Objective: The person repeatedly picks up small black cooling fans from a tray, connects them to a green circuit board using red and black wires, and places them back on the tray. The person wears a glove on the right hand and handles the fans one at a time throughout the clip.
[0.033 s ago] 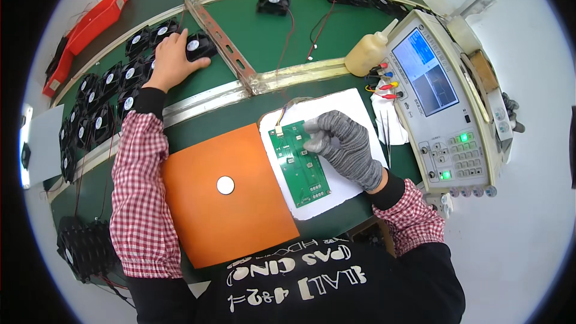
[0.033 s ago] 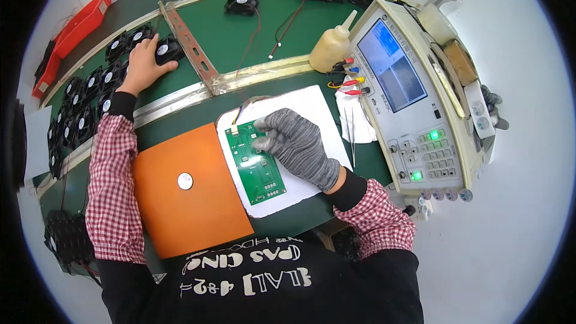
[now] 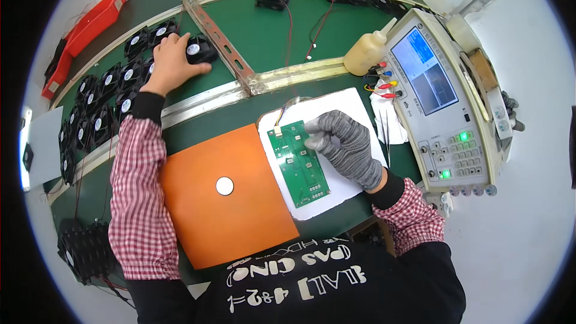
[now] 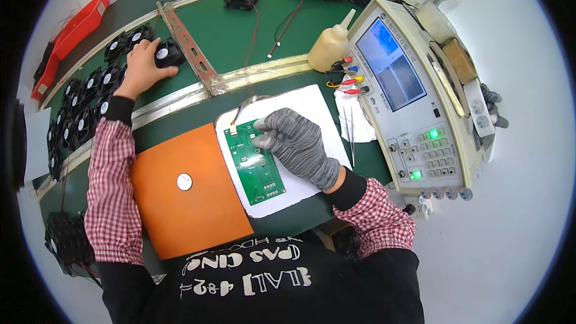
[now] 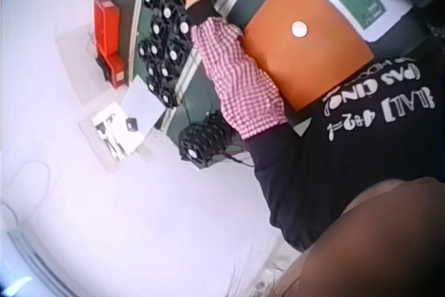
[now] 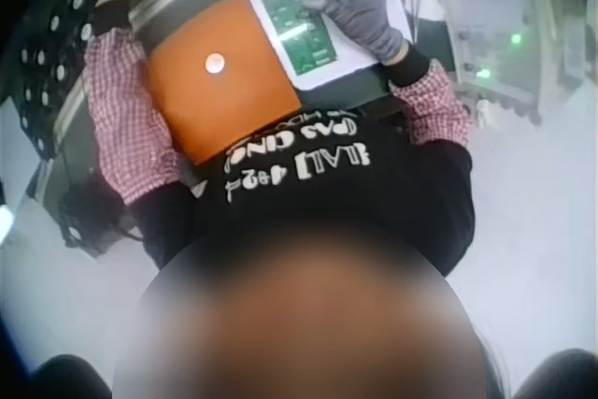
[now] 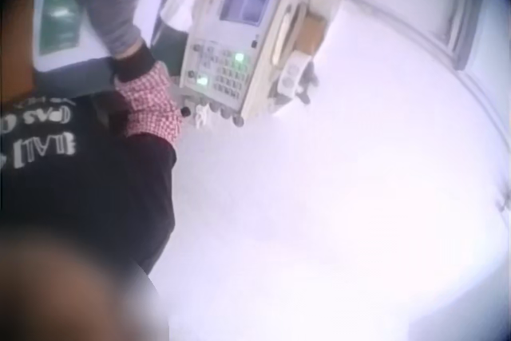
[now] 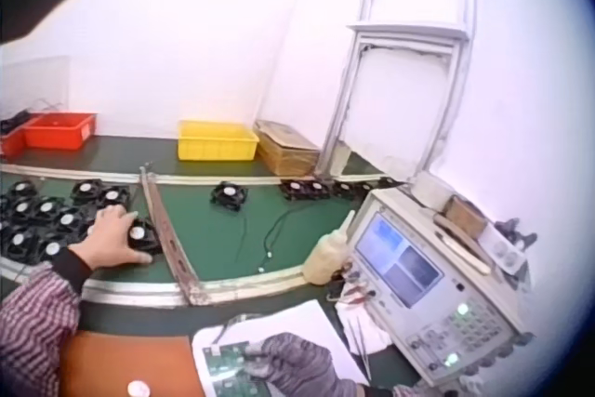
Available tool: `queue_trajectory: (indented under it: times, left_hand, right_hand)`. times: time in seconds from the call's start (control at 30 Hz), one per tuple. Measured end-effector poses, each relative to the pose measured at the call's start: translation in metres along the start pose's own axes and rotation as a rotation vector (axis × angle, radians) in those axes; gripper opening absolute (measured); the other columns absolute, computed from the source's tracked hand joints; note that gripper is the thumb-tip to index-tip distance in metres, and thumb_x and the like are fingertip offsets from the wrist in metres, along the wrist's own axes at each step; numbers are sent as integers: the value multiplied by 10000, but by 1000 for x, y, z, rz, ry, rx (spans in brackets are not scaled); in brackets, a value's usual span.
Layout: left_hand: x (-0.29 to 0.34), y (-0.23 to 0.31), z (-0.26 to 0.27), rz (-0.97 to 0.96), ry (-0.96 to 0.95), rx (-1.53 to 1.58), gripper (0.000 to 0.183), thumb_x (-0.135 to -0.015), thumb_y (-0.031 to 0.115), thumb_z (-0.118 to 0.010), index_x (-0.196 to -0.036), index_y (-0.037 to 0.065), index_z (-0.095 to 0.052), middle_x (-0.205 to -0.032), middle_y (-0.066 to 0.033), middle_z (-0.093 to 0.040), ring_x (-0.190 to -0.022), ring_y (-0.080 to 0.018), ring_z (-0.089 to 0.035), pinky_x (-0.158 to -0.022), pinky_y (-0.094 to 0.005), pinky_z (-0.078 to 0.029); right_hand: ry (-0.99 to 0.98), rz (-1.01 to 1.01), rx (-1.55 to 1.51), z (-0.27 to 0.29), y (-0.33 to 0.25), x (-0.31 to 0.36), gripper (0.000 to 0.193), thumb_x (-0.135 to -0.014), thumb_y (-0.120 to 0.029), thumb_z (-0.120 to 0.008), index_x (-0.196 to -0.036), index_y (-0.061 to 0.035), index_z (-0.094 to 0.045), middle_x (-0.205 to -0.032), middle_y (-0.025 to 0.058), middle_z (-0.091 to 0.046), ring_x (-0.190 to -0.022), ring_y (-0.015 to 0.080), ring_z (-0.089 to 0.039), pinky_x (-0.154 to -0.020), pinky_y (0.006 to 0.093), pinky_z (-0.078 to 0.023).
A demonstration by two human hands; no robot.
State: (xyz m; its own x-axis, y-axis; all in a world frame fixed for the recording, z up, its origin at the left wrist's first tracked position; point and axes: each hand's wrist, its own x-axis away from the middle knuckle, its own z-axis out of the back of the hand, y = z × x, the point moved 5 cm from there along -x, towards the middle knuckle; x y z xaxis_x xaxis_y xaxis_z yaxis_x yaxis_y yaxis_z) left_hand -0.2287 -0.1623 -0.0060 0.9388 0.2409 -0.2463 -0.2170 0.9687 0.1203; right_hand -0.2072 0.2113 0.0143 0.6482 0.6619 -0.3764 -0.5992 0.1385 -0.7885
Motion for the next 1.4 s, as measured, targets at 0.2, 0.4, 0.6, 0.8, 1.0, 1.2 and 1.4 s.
queue_trajectory:
  times: [0.2, 0.4, 0.6, 0.8, 1.0, 1.2, 1.4]
  left_hand:
    - [124, 157, 116, -744, -99, 695, 614, -570, 186, -805, -1118, 91, -547, -1119, -101, -537, -1045, -324, -492, -958, -435, -358]
    - [228, 193, 131, -1225, -507, 652, 340, -783, 86, -593, -1123, 105, -591, -1268, -91, -552, -1265, -341, -463, -1005, -491, -423]
    - [186, 74, 143, -234, 233, -316, 538, -640, -65, -634, -1152, 82, -558, -1294, -111, -534, -1303, -321, -424, -1065, -427, -321]
    - [219, 134, 120, -638, 76, 92, 346, -785, 19, -565, -1122, 95, -582, -1406, -156, -479, -1255, -361, -506, -1054, -458, -408]
    - [218, 98, 100, -258, 37, 433, 478, -731, -21, -636, -1200, 28, -561, -1335, -174, -512, -1189, -329, -544, -1011, -405, -438]
    - [233, 129, 85, -238, -49, 593, 889, -591, 256, -874, -1338, 16, -457, -1248, -160, -511, -1166, -356, -483, -1034, -434, -372]
    - [236, 139, 94, -271, 45, 405, 938, -544, 320, -895, -1334, 25, -483, -1190, -148, -544, -1087, -353, -505, -970, -453, -390]
  right_hand:
    - [-25, 115, -28, -6, -39, -6, 638, -796, -68, -724, -1385, -91, -478, -1365, 168, -498, -1153, 251, -594, -916, 351, -535]
    - [-457, 698, 272, -45, -80, 16, 476, -838, -157, -611, -1307, -100, -559, -1116, 125, -584, -1068, 328, -579, -951, 441, -462]
    - [-313, 251, 802, 10, -45, -3, 180, -778, -95, -643, -942, -73, -714, -989, 102, -591, -957, 286, -563, -840, 381, -488]
    - [-264, -65, -2, -12, -18, 3, 104, -817, -92, -709, -906, -37, -704, -840, 93, -624, -800, 243, -630, -758, 334, -500]
    - [-236, -23, 50, -15, -6, 10, 101, -786, -65, -721, -880, -36, -698, -854, 99, -609, -828, 233, -621, -774, 330, -507]
    - [-255, -61, 132, -16, -5, 9, 104, -755, -49, -748, -818, -27, -669, -875, 96, -609, -805, 227, -621, -756, 335, -516]
    - [-231, -48, 41, -18, -4, 8, 142, -739, -47, -766, -796, -29, -636, -856, 103, -582, -818, 257, -606, -750, 353, -499]
